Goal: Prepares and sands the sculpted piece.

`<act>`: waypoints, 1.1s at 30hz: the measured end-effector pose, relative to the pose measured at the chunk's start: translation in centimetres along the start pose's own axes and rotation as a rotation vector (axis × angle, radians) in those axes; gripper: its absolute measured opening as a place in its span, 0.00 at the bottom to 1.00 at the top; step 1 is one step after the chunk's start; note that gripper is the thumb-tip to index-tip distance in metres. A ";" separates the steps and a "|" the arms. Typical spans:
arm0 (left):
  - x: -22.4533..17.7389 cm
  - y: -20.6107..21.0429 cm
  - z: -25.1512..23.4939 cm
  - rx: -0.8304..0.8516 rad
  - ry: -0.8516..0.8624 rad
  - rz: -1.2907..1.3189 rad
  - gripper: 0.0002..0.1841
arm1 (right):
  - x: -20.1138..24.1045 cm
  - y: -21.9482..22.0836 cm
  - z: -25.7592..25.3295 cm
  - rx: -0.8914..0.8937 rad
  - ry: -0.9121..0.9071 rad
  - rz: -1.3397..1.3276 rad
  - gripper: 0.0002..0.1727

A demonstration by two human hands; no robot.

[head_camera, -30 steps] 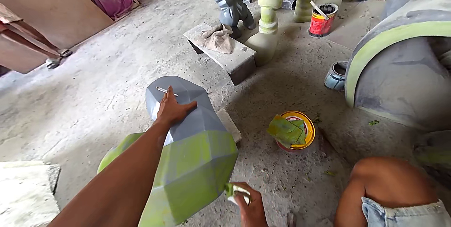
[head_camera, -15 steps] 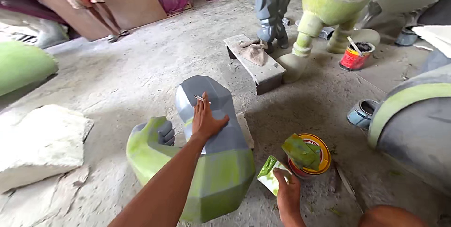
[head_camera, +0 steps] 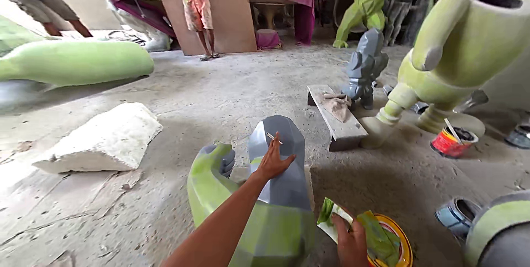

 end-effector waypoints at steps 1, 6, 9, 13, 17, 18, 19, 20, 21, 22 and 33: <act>0.1 -0.8 0.0 -0.012 0.010 0.041 0.57 | 0.8 0.7 -1.0 0.021 -0.043 0.036 0.17; 0.4 -4.1 1.5 0.060 0.144 0.067 0.45 | 4.5 5.5 -5.8 0.173 -0.214 0.216 0.18; 0.7 -5.8 3.0 0.018 0.156 0.067 0.40 | 6.0 8.7 -7.8 0.255 -0.303 0.343 0.18; 1.5 -8.7 5.4 -0.212 0.123 0.114 0.35 | 7.8 13.4 -9.3 0.385 -0.386 0.551 0.18; 2.9 -11.1 7.6 -0.258 -0.051 0.207 0.44 | 8.4 17.7 -10.6 0.486 -0.456 0.796 0.20; 3.4 -11.6 7.8 -0.246 -0.084 0.229 0.46 | 8.5 18.8 -10.9 0.502 -0.469 0.845 0.20; 3.8 -12.0 7.9 -0.230 -0.104 0.239 0.47 | 8.6 19.8 -11.0 0.513 -0.480 0.891 0.20; 4.1 -12.2 8.1 -0.200 -0.116 0.243 0.48 | 8.6 20.6 -11.1 0.521 -0.487 0.938 0.21; 4.5 -12.1 8.3 -0.159 -0.122 0.244 0.49 | 8.5 21.3 -11.1 0.531 -0.487 0.982 0.21; 4.7 -11.8 8.5 -0.113 -0.131 0.252 0.49 | 8.4 21.9 -11.0 0.538 -0.484 1.033 0.22; 3.9 -7.0 8.6 0.305 -0.172 0.154 0.74 | 5.7 23.9 -9.9 0.459 -0.428 1.562 0.23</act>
Point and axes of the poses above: each hand's wrist, its own z-axis away from the middle knuckle, its own y-axis out of the palm, x = y × z, the point moved 5 cm from there along -z, towards the middle knuckle, and after that the axes turned 12 degrees about y, right-handed, at the moved point
